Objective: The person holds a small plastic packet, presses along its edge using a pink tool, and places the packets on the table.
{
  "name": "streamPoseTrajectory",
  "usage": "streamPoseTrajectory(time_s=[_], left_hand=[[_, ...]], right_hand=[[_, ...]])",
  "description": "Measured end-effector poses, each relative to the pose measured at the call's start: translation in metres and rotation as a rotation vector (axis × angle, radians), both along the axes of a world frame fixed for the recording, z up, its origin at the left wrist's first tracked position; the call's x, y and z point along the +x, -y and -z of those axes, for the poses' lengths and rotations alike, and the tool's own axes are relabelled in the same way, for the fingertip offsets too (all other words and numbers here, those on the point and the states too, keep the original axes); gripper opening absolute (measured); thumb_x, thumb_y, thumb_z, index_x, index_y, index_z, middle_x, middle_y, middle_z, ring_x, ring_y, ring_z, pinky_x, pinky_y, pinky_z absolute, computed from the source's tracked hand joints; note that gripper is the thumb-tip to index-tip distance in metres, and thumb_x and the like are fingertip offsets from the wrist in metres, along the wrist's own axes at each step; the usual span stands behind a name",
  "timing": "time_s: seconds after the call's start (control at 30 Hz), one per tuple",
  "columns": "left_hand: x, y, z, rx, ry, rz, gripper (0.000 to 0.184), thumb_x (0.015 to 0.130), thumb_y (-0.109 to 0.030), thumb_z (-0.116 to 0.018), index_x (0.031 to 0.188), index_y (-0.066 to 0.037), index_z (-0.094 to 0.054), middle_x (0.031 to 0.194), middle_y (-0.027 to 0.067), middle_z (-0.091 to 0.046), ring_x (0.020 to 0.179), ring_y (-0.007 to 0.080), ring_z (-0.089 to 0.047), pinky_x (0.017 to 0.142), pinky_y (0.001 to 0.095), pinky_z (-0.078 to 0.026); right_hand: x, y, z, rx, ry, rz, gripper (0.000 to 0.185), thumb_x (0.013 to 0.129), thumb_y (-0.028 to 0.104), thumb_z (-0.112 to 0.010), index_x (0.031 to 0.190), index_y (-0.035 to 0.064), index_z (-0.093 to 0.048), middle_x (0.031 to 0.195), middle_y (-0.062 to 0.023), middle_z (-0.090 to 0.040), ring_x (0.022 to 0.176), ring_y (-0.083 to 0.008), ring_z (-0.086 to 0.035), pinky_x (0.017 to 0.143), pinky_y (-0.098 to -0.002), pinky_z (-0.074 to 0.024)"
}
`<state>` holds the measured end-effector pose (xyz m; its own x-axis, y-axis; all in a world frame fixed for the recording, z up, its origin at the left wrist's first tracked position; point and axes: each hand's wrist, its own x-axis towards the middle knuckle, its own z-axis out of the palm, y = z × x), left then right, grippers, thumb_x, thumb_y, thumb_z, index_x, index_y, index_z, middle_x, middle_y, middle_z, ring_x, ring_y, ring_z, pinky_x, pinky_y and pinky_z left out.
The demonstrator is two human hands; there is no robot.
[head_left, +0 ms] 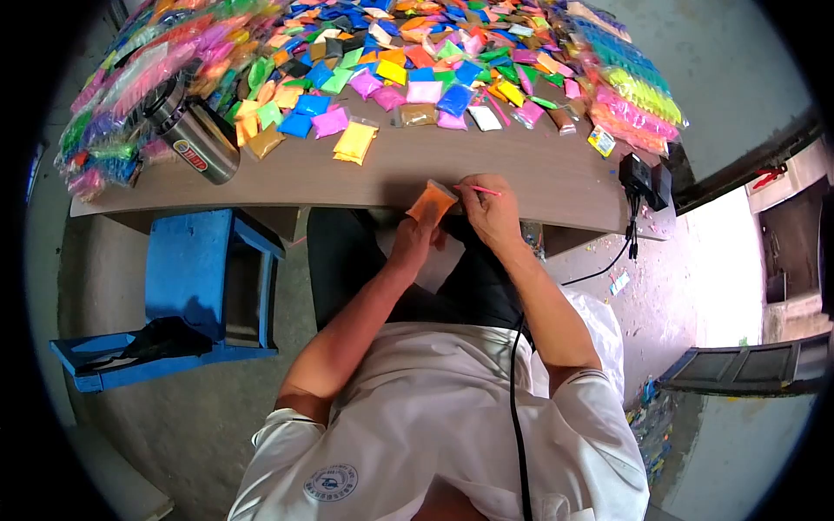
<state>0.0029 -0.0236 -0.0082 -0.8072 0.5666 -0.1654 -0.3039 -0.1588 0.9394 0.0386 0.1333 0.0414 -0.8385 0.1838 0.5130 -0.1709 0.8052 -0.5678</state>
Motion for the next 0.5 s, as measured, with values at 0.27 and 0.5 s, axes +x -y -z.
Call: streamPoseTrajectory(time_s=[0.27,0.5], left_hand=[[0.002,-0.001,-0.004,0.032,-0.012,0.001,0.051,0.089,-0.059,-0.051,0.085,-0.009,-0.052,0.056,-0.0021,-0.036,0.051,0.0110,-0.047,0.052,0.0279,-0.043],[0.003,0.000,0.003,0.025,0.011,-0.004,0.050,0.091,-0.056,-0.050,0.086,-0.007,-0.053,0.056,-0.0018,-0.036,0.050,0.0117,-0.047,0.052,0.0276,-0.043]], right_hand=[[0.000,0.008,0.014,0.134,-0.055,0.047,0.008,0.079,0.008,-0.066,0.086,0.0031,-0.066,0.086,-0.0158,-0.064,0.079,-0.0354,-0.059,0.068,-0.0405,-0.0478],[0.006,0.015,0.004,0.023,-0.053,0.048,0.007,0.080,0.008,-0.065,0.085,0.0039,-0.065,0.084,-0.0156,-0.064,0.081,-0.0347,-0.060,0.068,-0.0409,-0.0481]])
